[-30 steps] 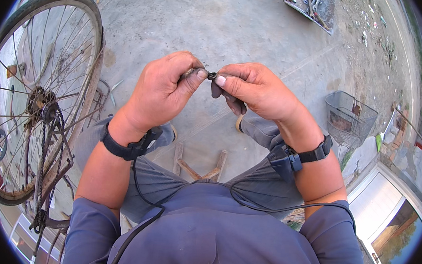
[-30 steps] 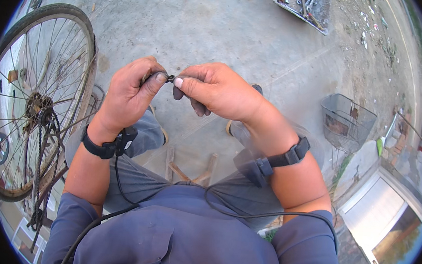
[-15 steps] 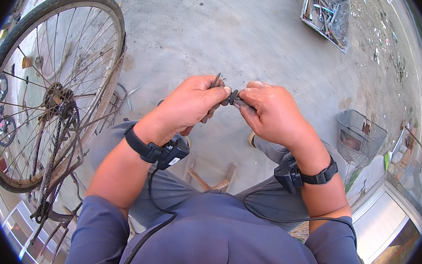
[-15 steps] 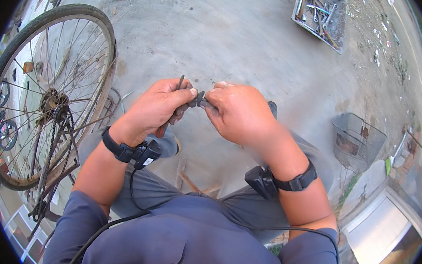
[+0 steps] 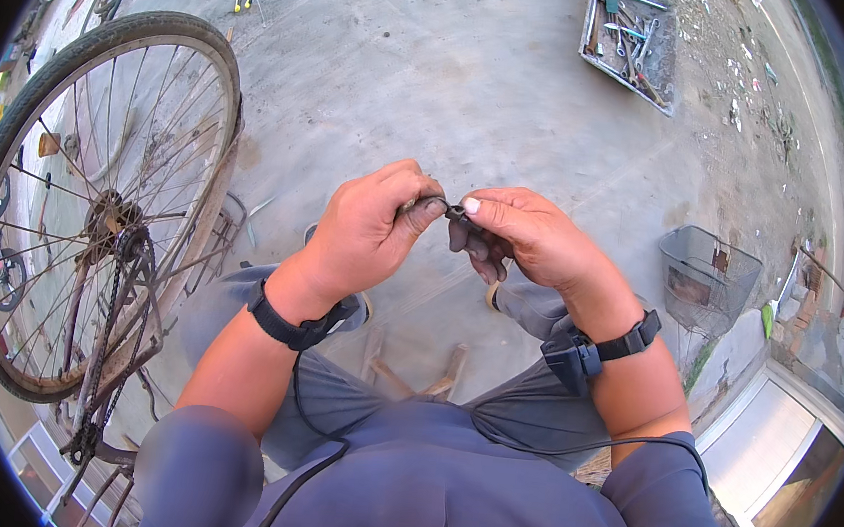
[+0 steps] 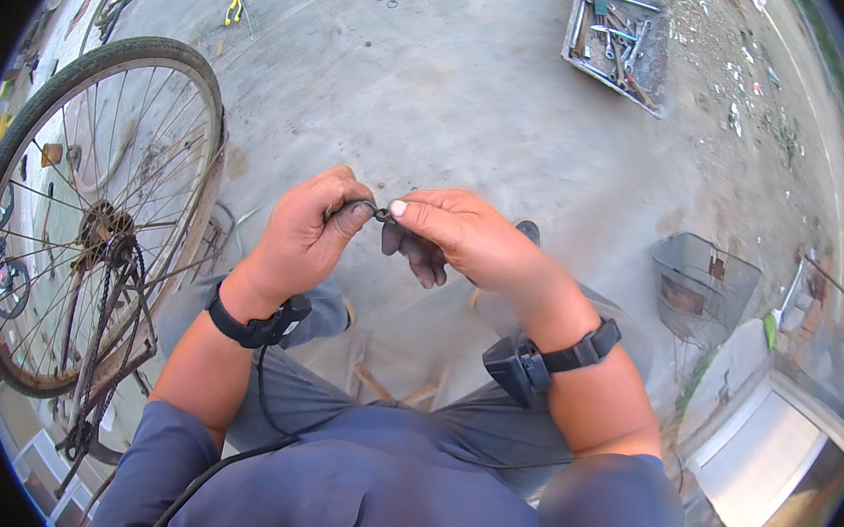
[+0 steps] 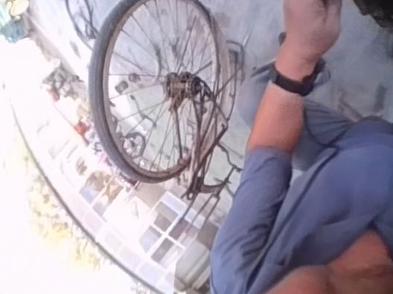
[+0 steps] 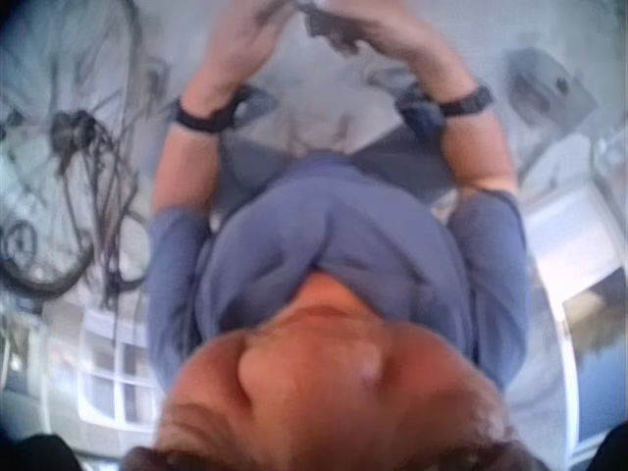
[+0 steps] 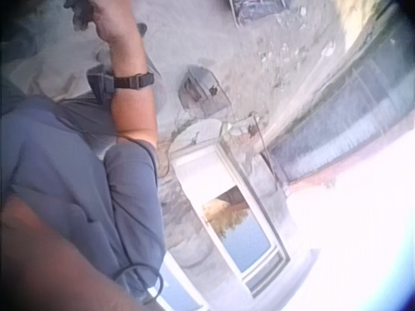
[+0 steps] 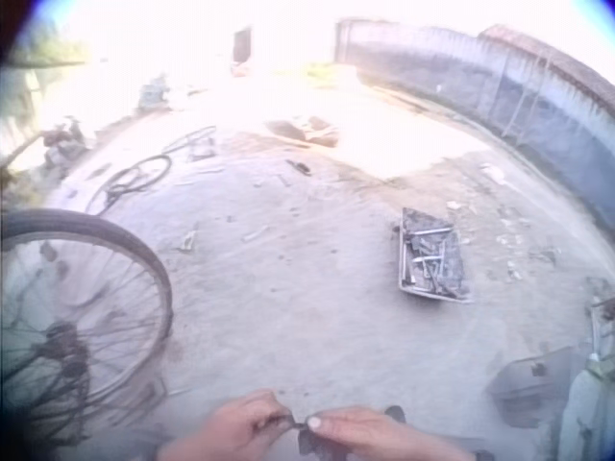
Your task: The person removes a bicycle chain from the rear derailleur and front chainring, then uses pliers to manipulate a chain link or master link. The person handles the chain and a small metal component with both hands, attempting to connect or adjust the link.
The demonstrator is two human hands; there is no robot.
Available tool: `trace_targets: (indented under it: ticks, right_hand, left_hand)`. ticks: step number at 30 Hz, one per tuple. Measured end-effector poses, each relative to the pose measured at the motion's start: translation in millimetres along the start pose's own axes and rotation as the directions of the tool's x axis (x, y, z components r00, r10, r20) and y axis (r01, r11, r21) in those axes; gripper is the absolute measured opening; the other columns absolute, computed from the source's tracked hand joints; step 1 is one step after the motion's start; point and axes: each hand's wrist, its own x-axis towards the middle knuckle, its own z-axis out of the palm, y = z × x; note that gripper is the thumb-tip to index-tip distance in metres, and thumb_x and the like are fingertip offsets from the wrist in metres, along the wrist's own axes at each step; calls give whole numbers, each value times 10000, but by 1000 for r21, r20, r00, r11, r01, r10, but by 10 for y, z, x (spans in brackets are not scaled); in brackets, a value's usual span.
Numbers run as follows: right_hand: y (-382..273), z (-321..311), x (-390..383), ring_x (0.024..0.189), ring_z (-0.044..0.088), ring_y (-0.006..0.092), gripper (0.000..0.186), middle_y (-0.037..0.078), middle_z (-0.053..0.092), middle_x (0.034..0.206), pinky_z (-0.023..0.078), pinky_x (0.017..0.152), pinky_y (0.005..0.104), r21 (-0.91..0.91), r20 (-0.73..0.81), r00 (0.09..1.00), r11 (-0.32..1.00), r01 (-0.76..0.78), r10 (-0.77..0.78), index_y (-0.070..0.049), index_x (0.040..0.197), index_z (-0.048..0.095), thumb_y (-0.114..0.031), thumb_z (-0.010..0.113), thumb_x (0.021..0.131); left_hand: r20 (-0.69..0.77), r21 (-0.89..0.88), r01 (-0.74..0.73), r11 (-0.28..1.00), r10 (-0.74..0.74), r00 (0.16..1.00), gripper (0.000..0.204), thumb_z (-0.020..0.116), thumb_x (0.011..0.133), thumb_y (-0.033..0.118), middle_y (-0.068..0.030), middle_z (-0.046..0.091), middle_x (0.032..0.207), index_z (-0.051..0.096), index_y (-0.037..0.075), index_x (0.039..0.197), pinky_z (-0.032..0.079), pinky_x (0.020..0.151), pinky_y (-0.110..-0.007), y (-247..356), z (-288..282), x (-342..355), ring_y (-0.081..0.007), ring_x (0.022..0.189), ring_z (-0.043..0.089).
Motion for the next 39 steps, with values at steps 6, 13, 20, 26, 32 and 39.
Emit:
trace_targets:
  ticks: [6,13,20,26,32,39]
  right_hand:
    - [80,-2,27,557,591,132,417,30,598,682,426,514,250,137,87,996,990,-41,30,-1,964,694,-394,570,1028]
    - [86,-50,31,593,573,122,386,64,649,824,488,540,265,149,161,987,988,-28,4,34,1028,684,-346,616,1022]
    - [5,12,-20,561,556,93,304,13,605,696,443,528,260,-120,46,998,992,38,-33,-13,984,709,-296,607,1027]
    - [16,53,-17,582,601,217,234,85,629,659,478,571,368,-537,-63,984,837,109,-169,-32,888,704,-242,625,953]
    - [206,53,63,736,636,388,146,160,662,778,515,640,468,-896,25,847,363,254,-532,-39,808,679,-176,660,855]
    - [292,40,96,728,648,321,105,114,636,777,521,610,426,-978,58,795,127,168,-603,-52,858,670,-153,701,855]
  left_hand:
    - [5,138,-60,989,60,998,62,705,893,34,-92,546,768,655,38,929,434,559,-339,47,-63,14,-258,602,528]
    - [31,166,-76,983,72,997,51,698,901,32,-103,582,784,652,25,922,441,552,-337,83,-78,41,-250,606,557]
    - [53,178,-67,982,59,997,55,694,905,29,-98,568,761,642,12,911,413,532,-328,53,-79,36,-233,581,520]
    - [97,163,3,987,-19,995,66,673,916,28,-96,553,732,626,-7,884,391,537,-333,1,-71,9,-219,566,476]
    - [151,53,432,900,-435,888,142,627,958,73,-41,517,631,609,0,837,372,516,-299,63,-32,40,-116,560,467]
    - [200,-285,738,611,-716,669,203,573,1018,153,35,503,634,583,58,840,342,462,-231,84,28,77,-46,516,441]
